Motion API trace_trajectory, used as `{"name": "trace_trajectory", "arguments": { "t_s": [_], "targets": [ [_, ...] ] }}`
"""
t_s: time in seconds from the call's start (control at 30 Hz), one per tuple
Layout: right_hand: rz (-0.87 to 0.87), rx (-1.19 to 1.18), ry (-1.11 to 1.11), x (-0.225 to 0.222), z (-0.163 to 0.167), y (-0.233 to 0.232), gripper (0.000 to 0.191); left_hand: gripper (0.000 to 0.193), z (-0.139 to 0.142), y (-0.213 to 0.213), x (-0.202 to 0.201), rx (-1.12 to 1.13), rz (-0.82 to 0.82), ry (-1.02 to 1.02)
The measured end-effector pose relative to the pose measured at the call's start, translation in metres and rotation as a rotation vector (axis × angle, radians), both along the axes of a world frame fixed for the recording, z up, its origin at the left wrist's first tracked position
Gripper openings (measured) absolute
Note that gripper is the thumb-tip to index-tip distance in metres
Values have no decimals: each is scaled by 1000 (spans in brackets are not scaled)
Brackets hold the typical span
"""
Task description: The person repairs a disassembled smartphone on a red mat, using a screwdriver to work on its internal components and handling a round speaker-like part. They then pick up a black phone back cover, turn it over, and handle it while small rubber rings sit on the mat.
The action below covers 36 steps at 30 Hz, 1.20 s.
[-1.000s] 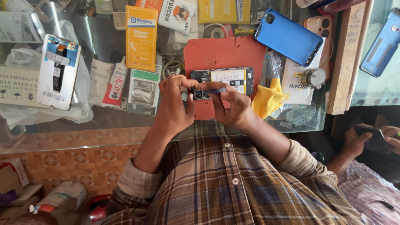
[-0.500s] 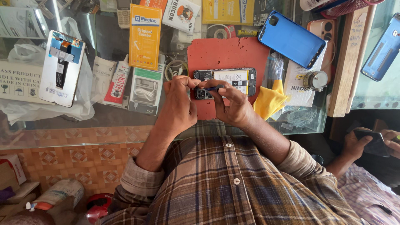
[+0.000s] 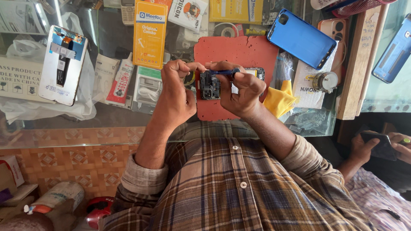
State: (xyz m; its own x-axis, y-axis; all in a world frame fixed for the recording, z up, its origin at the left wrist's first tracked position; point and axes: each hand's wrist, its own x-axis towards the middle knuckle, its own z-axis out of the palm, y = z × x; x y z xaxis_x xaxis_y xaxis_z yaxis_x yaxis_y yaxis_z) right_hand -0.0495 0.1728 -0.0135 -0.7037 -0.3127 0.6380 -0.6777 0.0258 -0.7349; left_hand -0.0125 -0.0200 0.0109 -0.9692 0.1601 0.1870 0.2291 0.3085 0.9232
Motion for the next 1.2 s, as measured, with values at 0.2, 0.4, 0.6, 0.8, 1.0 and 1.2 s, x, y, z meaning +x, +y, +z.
{"name": "trace_trajectory", "arguments": {
  "t_s": [0.2, 0.4, 0.6, 0.8, 1.0, 1.2],
  "targets": [
    [-8, 45, -47, 3, 2, 5, 57, 65, -2, 1, 0, -24, -24, -12],
    [11, 71, -120, 3, -2, 6, 58, 61, -8, 4, 1, -76, -13, -24],
    [14, 181, -55, 18, 3, 16, 59, 59, -12, 7, 13, -100, -44, -74],
    [7, 167, -69, 24, 1, 19, 60, 58, -12, 9, 19, -117, -59, -67],
    [28, 173, -68, 25, -3, 19, 59, 59, -13, 11, 21, -147, -41, -93],
    [-150, 387, -41, 25, 11, 17, 62, 52, -13, 9, 21, -86, -41, -7]
  ]
}}
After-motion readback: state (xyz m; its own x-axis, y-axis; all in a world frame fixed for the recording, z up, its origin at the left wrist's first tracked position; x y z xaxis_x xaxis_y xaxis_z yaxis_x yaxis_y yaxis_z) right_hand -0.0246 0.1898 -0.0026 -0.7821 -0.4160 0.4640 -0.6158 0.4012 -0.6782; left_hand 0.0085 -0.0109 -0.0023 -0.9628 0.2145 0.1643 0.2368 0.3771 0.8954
